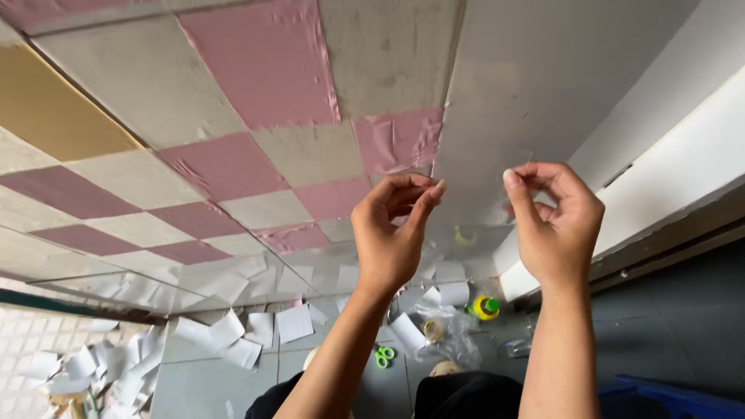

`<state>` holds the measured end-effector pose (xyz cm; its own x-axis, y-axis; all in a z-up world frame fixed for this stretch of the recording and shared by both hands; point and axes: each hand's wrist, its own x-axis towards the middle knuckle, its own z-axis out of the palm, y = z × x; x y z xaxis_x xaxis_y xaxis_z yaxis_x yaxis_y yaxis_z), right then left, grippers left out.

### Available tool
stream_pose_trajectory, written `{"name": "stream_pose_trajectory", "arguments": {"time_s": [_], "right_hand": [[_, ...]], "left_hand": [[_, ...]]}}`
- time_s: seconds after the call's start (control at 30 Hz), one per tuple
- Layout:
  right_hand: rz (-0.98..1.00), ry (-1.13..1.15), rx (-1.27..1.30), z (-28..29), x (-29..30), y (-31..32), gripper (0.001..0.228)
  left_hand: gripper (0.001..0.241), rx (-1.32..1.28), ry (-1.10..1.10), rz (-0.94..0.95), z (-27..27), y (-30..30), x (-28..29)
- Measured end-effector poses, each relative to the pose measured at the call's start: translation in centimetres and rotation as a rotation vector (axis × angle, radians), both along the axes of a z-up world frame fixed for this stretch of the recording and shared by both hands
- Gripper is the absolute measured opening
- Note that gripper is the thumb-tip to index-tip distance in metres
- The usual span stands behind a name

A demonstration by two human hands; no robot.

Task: Peeling and applying square vinyl stickers to a tiled wall surface and smoothing them out.

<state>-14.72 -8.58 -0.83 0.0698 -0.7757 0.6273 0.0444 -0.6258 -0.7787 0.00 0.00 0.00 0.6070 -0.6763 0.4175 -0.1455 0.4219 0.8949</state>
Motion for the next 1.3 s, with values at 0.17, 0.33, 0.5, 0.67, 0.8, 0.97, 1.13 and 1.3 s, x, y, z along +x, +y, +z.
{"name": "stream_pose_trajectory", "arguments": {"time_s": [0.17,0.33,0.5,0.67,0.8,0.97,1.13,1.3], "right_hand": [[-0.017,0.124,-0.047,2.3,-1.1,-2.0,0.013],[-0.037,0.072,-0.025,4.3,-0.3,-2.6,0.01],[-0.041,0.016,-0.059,5.4,1.5,-2.9,0.014],[-0.078,-0.003,-0.058,4.3,2.0,-3.8,0.014],[-0.083,-0.032,-0.022,3.9,2.3,-3.9,0.014],[-0.062,-0.059,0.012,3.0,2.3,-4.3,0.015],[-0.049,-0.087,0.046,2.7,2.4,-4.7,0.014],[-0.046,-0.109,0.072,2.7,2.6,-4.9,0.014]], "left_hand": [[0.015,-0.039,0.11,-0.068,0.8,-1.5,-0.2],[0.016,0.025,0.231,-0.1,3.3,-2.9,-0.8],[0.015,-0.007,0.34,-0.028,4.4,-4.6,-1.0],[0.016,0.023,0.316,0.026,5.0,-5.2,-0.7],[0.015,0.021,0.294,0.064,5.3,-5.3,-0.5],[0.016,0.004,0.269,0.082,4.9,-5.3,-0.5],[0.014,-0.016,0.247,0.082,4.6,-5.7,-0.4],[0.015,0.006,0.23,0.1,4.6,-5.9,-0.4]]}}
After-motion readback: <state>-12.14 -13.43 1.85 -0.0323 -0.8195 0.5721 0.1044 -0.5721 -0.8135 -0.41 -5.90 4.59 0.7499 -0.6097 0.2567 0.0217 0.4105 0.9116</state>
